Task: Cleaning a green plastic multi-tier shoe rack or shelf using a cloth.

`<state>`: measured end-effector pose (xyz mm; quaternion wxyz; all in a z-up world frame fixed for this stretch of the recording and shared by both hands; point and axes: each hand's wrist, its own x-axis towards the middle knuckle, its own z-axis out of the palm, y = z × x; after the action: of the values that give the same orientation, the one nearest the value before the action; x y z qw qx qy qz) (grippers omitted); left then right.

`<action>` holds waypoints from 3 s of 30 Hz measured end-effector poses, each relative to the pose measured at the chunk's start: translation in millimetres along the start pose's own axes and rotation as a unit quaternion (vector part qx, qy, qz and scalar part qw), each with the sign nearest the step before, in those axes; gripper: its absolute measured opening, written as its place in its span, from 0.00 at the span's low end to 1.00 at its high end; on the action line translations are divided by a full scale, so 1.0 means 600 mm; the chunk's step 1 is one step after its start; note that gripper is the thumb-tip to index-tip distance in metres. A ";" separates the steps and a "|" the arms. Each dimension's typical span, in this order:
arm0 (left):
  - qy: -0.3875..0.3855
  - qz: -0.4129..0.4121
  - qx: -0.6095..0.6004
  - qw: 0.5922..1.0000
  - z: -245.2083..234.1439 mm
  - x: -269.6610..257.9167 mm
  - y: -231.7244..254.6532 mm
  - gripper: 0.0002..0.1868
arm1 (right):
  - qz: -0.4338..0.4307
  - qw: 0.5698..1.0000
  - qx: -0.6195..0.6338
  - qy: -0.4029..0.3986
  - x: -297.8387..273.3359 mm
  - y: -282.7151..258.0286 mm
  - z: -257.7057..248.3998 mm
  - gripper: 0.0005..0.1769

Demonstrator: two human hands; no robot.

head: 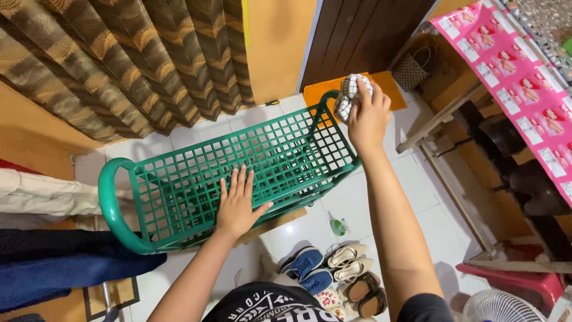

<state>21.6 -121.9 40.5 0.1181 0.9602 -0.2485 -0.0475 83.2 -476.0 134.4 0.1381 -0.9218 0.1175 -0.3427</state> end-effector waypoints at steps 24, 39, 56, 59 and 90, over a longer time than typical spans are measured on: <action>-0.032 0.007 -0.030 0.999 -0.003 -0.006 0.007 0.53 | 0.012 0.838 -0.250 -0.485 0.165 0.047 0.219 0.30; -0.057 -0.009 -0.005 0.998 0.001 -0.012 0.033 0.56 | 0.163 0.837 -0.129 -0.507 0.161 0.025 0.134 0.40; -0.074 -0.017 0.027 0.997 0.013 -0.014 0.026 0.57 | 0.008 0.944 -0.129 -0.303 0.035 0.069 0.051 0.35; -0.053 -0.010 0.026 0.998 0.022 -0.018 0.021 0.57 | -0.012 0.962 -0.124 -0.241 0.000 0.072 0.043 0.36; -0.015 0.050 0.033 0.998 0.037 -0.013 -0.007 0.53 | 0.102 0.978 0.159 0.086 -0.252 0.077 0.038 0.37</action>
<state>13.5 -119.3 18.5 0.0852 0.9490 -0.2997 -0.0480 -18.9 -467.8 11.5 0.3068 -0.8382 0.1659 -0.4193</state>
